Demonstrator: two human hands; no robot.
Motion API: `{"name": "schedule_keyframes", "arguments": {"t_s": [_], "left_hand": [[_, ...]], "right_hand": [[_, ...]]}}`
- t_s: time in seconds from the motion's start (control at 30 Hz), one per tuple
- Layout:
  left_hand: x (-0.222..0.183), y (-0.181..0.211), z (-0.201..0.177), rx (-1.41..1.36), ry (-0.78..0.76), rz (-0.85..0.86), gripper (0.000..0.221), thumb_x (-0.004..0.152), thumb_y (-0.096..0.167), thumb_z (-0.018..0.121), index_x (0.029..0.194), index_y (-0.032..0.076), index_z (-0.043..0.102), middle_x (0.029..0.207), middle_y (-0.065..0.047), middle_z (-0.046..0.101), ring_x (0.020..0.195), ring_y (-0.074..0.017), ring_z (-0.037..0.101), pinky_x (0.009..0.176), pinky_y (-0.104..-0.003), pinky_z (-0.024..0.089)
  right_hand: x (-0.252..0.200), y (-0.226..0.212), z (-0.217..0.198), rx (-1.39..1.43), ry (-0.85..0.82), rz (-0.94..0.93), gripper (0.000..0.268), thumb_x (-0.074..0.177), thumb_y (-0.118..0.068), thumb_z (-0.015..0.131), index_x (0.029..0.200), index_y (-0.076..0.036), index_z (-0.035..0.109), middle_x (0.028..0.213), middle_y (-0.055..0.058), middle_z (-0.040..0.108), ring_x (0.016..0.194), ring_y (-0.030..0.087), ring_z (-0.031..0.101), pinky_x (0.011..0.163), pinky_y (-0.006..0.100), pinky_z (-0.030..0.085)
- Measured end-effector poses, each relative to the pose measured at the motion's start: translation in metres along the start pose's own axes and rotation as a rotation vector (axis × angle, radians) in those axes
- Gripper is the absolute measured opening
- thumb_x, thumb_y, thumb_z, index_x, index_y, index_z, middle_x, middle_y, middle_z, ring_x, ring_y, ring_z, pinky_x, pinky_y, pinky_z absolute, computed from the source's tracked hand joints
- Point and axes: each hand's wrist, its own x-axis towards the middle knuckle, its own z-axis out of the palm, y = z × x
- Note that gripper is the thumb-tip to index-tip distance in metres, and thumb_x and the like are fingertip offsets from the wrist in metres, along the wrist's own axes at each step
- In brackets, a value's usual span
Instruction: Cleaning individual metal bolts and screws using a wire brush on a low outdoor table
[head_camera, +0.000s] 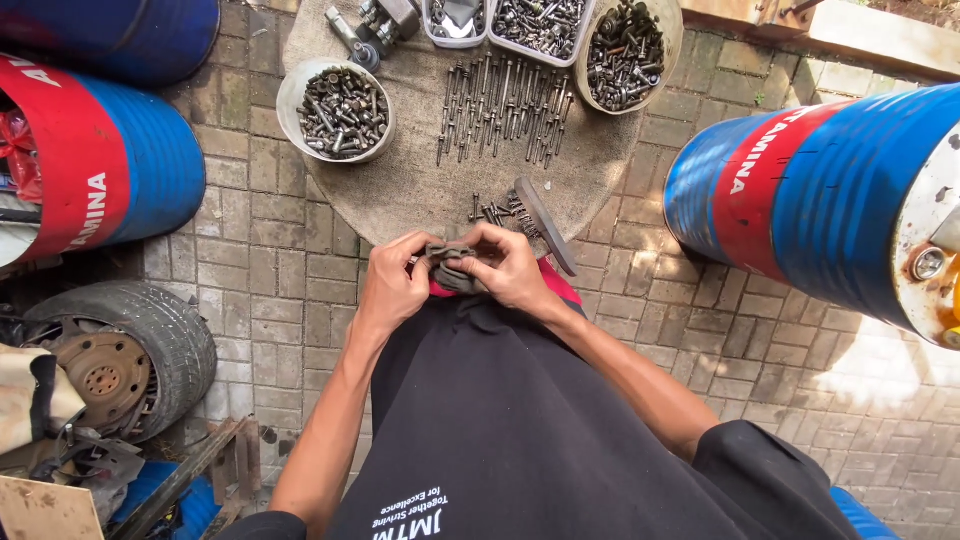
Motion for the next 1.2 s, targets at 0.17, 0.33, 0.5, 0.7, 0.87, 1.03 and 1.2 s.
{"name": "schedule_keyframes", "arguments": {"t_s": [0.17, 0.33, 0.5, 0.7, 0.87, 1.03, 1.2], "left_hand": [[-0.009, 0.000, 0.000, 0.045, 0.147, 0.109, 0.022, 0.087, -0.009, 0.062, 0.094, 0.009, 0.073, 0.087, -0.011, 0.074, 0.085, -0.0399, 0.072, 0.076, -0.047, 0.058], [-0.012, 0.001, -0.008, 0.068, 0.242, 0.177, 0.020, 0.092, -0.008, 0.060, 0.092, 0.009, 0.071, 0.089, -0.009, 0.073, 0.086, -0.0367, 0.071, 0.078, -0.044, 0.058], [-0.015, -0.003, -0.012, -0.039, 0.286, 0.139, 0.016, 0.093, -0.007, 0.064, 0.090, 0.007, 0.071, 0.086, -0.010, 0.072, 0.081, -0.0372, 0.070, 0.077, -0.043, 0.056], [-0.014, -0.001, -0.020, -0.070, 0.249, 0.151, 0.014, 0.093, -0.006, 0.065, 0.088, 0.005, 0.072, 0.084, -0.011, 0.072, 0.081, -0.0362, 0.071, 0.076, -0.043, 0.056], [-0.010, 0.000, -0.032, -0.072, 0.302, 0.109, 0.009, 0.098, 0.004, 0.069, 0.092, 0.009, 0.075, 0.090, -0.007, 0.072, 0.086, -0.0294, 0.072, 0.079, -0.040, 0.056], [-0.005, -0.031, -0.018, 0.003, 0.409, -0.053, 0.004, 0.096, 0.009, 0.077, 0.098, 0.006, 0.075, 0.102, -0.011, 0.067, 0.097, -0.0289, 0.069, 0.083, -0.037, 0.056], [-0.007, -0.070, -0.001, 0.121, 0.480, -0.306, 0.009, 0.090, 0.006, 0.079, 0.097, 0.001, 0.076, 0.105, -0.016, 0.063, 0.097, -0.0411, 0.069, 0.084, -0.045, 0.056]], "right_hand": [[0.014, 0.005, 0.010, 0.114, -0.013, 0.125, 0.021, 0.079, -0.003, 0.086, 0.093, -0.003, 0.070, 0.082, 0.002, 0.070, 0.076, 0.004, 0.064, 0.061, 0.020, 0.058], [0.028, 0.006, 0.023, 0.392, -0.018, 0.280, 0.019, 0.074, -0.001, 0.082, 0.084, -0.004, 0.066, 0.073, 0.001, 0.062, 0.064, 0.004, 0.062, 0.053, 0.018, 0.052], [0.040, -0.019, 0.032, 0.312, -0.185, 0.099, 0.020, 0.074, 0.001, 0.082, 0.084, -0.003, 0.065, 0.077, 0.001, 0.061, 0.067, 0.001, 0.059, 0.057, 0.016, 0.049], [0.054, 0.030, 0.012, 0.155, -0.381, -0.122, 0.019, 0.082, -0.001, 0.084, 0.093, -0.001, 0.069, 0.093, 0.009, 0.069, 0.093, 0.012, 0.061, 0.087, 0.032, 0.053], [0.079, 0.070, 0.019, -0.117, -0.213, -0.122, 0.032, 0.083, 0.002, 0.069, 0.115, 0.002, 0.066, 0.102, 0.018, 0.068, 0.100, 0.027, 0.065, 0.089, 0.041, 0.055], [0.082, 0.084, 0.007, -0.526, -0.031, -0.003, 0.037, 0.089, -0.011, 0.074, 0.125, -0.010, 0.066, 0.096, 0.014, 0.077, 0.088, 0.028, 0.077, 0.078, 0.036, 0.062], [0.062, 0.073, -0.016, -0.611, -0.045, 0.084, 0.026, 0.088, -0.014, 0.076, 0.113, -0.009, 0.073, 0.088, 0.014, 0.077, 0.081, 0.025, 0.075, 0.075, 0.036, 0.060]]}}
